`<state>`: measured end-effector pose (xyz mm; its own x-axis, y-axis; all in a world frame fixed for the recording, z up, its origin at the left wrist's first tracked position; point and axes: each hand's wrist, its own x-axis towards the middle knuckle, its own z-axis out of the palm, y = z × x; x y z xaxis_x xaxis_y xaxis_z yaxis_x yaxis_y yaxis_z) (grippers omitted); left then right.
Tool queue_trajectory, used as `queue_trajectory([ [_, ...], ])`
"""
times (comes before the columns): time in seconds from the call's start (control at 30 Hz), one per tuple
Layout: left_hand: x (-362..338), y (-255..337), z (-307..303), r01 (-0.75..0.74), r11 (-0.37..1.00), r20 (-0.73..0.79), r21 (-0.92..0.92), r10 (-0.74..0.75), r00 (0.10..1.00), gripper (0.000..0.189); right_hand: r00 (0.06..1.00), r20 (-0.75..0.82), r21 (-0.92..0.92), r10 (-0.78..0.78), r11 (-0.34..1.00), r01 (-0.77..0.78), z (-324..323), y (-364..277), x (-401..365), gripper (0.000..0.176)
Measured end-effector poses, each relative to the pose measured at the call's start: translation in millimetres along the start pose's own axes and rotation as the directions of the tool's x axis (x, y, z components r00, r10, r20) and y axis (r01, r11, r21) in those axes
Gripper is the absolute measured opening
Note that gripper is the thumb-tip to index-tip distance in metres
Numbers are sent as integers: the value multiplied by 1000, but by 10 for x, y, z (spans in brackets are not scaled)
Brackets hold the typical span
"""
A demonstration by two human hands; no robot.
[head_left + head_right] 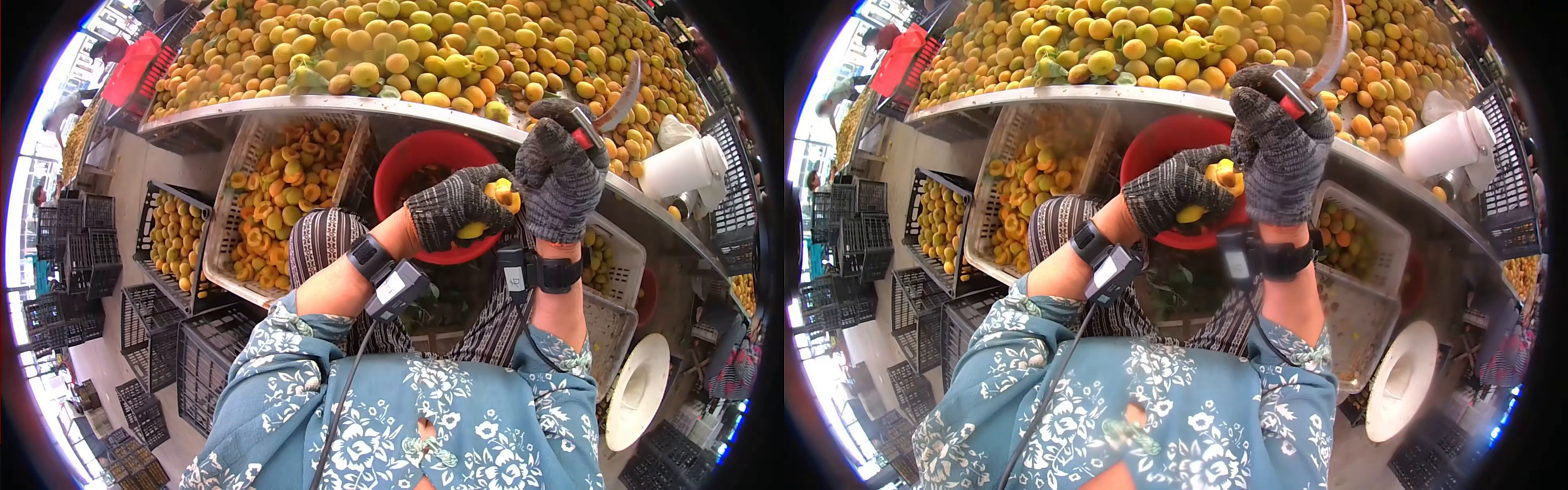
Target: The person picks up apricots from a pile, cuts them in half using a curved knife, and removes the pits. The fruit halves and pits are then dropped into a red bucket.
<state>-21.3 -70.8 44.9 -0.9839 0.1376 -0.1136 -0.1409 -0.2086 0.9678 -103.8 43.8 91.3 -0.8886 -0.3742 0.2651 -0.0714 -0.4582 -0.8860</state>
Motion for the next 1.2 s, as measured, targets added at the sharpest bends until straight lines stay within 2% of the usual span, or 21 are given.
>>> queue_trajectory([
  [0.07, 13, -50, -9, -45, 989, -8, 138, 47, 999, 36, 1000, 9, 12, 5, 1000, -5, -11, 26, -15, 23],
  [0.2, 46, -117, -2, -51, 996, 19, 72, 50, 999, 36, 999, 33, -4, 35, 999, -35, -33, 55, -51, 21],
  [0.23, 54, -138, 1, -97, 993, 27, 72, 96, 995, 36, 998, 38, 0, 57, 998, -57, -42, 69, -62, 20],
  [0.3, 70, -225, -20, -141, 988, 36, 69, 139, 990, 36, 999, 50, -10, 1, 1000, -1, -48, 110, -66, 20],
  [0.37, 98, -333, -88, -281, 920, 113, 274, 259, 959, 36, 997, 57, 50, 45, 998, -48, -53, 106, -63, 19],
  [0.4, 96, -339, -96, -280, 920, 113, 274, 258, 959, 36, 997, 57, 51, 45, 998, -48, -62, 112, -55, 19],
  [0.47, 98, -351, -104, -124, 973, 102, 196, 106, 989, 34, 994, 20, 119, 107, 987, -108, -95, 133, -24, 20],
  [0.6, 54, -218, -31, -169, 958, 62, 232, 159, 985, 34, 990, -29, 193, 136, 973, -128, -143, 226, 20, 21],
  [0.67, 22, -121, 15, -23, 990, 14, 140, 21, 1000, 33, 978, -29, 280, 205, 941, -189, -194, 238, 47, 21],
  [0.8, 65, -231, -6, -64, 979, 11, 194, 63, 998, 32, 960, -26, 371, 278, 895, -249, -308, 349, 81, 22],
  [0.87, 60, -206, 5, 45, 996, 13, 79, -46, 999, 30, 956, 1, 456, 293, 851, -261, -350, 388, 83, 19],
  [0.9, 69, -211, 5, 44, 996, 13, 79, -45, 999, 30, 956, 1, 455, 292, 851, -261, -310, 357, 66, 19],
  [0.97, 87, -239, 2, 26, 990, 7, 142, -27, 1000, 28, 988, -28, 72, 151, 986, -149, -205, 292, -26, 25],
  [1.0, 79, -220, 11, 29, 990, 8, 142, -30, 1000, 28, 990, 33, 3, 136, 991, -136, -137, 216, -77, 23],
  [1.1, 63, -178, 27, 35, 999, 53, 34, -36, 998, 27, 992, 1, 11, 123, 992, -123, -98, 223, -62, 23],
  [1.17, 83, -240, -4, -30, 976, 1, 214, 31, 1000, 27, 988, -22, 40, 155, 987, -154, -155, 268, -12, 26],
  [1.2, 72, -226, -1, -31, 976, -1, 214, 32, 999, 27, 979, -30, 116, 203, 973, -198, -192, 295, 17, 27],
])
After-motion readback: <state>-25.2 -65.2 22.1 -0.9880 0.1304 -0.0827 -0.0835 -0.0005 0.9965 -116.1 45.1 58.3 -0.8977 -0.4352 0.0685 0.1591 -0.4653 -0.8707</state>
